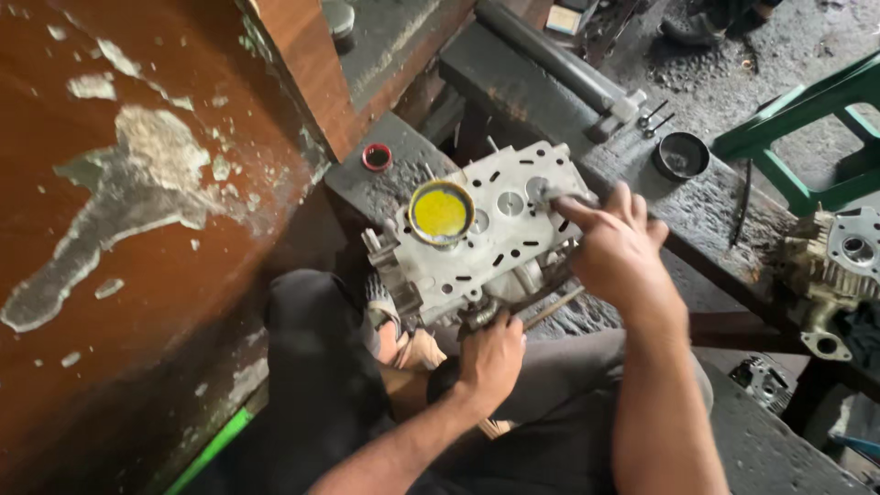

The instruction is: The person works on a disassembled engine cylinder head, using a screwdriver to remove a valve and a rag to clean the components. They then use a small brush to clean the inside of the valve and apply a yellow substance to the cylinder head.

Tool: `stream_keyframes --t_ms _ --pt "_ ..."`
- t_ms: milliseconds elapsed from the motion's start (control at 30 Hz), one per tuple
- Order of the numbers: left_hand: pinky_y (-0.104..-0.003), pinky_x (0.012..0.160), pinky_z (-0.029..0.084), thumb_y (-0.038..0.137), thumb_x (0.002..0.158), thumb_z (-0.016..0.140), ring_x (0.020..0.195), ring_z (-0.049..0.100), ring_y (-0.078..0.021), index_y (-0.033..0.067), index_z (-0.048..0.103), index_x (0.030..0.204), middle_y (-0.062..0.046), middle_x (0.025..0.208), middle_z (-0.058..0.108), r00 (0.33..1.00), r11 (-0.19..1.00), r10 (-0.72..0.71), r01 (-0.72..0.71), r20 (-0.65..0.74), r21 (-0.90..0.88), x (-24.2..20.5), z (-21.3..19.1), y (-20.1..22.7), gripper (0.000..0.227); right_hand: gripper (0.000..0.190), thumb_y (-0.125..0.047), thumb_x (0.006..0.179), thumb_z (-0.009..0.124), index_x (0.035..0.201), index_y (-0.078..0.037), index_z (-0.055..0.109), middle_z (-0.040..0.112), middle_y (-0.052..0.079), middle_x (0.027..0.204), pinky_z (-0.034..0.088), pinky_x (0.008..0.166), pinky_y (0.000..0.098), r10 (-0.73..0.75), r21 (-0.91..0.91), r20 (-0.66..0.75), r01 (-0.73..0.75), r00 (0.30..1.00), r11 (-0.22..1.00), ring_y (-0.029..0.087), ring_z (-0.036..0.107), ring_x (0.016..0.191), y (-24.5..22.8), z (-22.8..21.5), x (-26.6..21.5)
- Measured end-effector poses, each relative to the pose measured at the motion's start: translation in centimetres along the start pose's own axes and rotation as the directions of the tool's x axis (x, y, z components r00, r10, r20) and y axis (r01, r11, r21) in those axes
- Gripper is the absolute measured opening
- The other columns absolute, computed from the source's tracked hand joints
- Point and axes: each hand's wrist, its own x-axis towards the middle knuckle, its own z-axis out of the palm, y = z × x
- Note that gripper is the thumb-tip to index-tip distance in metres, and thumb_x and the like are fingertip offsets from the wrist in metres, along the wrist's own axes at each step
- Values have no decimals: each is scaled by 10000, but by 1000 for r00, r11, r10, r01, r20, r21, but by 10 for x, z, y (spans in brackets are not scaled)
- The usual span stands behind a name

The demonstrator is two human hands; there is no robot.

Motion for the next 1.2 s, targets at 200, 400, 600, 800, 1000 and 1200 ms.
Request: stream_keyframes --t_ms 200,400,600,800,1000,1200 --pt "-470 694 573 207 934 686 824 703 -345 80 651 1014 -127 1018 666 997 1000 -21 22 80 -12 -2 -6 8 154 705 2 724 647 1309 -388 691 468 114 1232 338 979 491 60 89 144 -74 988 993 309 415 1264 0 1 1" --pt "-411 853 580 70 980 540 1036 687 -322 23 646 1071 -159 1104 658 975 964 206 -216 -79 -156 21 26 29 147 707 18 709 627 1313 -338 714 465 145 1182 339 950 491 -78 49 -50 81 996 996 358 424 1202 2 13 -2" --pt "-373 866 551 123 981 538 1018 690 -283 40 727 1018 -174 1043 703 973 970 164 -189 162 152 87 92 46 210 701 12 703 612 1315 -314 713 462 150 1139 359 910 484 -99 77 -83 105 992 991 360 440 1127 9 19 2" --pt "-422 880 546 171 1005 549 1032 700 -274 71 724 1141 -132 1128 730 985 982 171 -167 -38 84 114 142 52 243 681 14 731 605 1319 -308 723 477 153 1129 363 871 475 -138 33 -161 145 977 989 357 454 1101 11 30 -4" --pt "-417 876 540 290 947 549 1104 688 -270 85 662 1308 -110 1269 700 956 957 290 -288 -37 44 121 177 45 430 652 -32 698 638 1266 -335 739 491 143 1132 321 879 501 -24 20 -118 27 993 999 336 459 1127 4 21 -7" --pt "-416 935 561 240 1005 548 1124 710 -283 81 662 1264 -131 1264 701 944 943 331 -330 -7 48 93 110 58 325 606 -76 708 650 1242 -347 744 490 143 1158 316 895 501 -49 41 -124 54 991 998 341 453 1169 -1 10 -7"
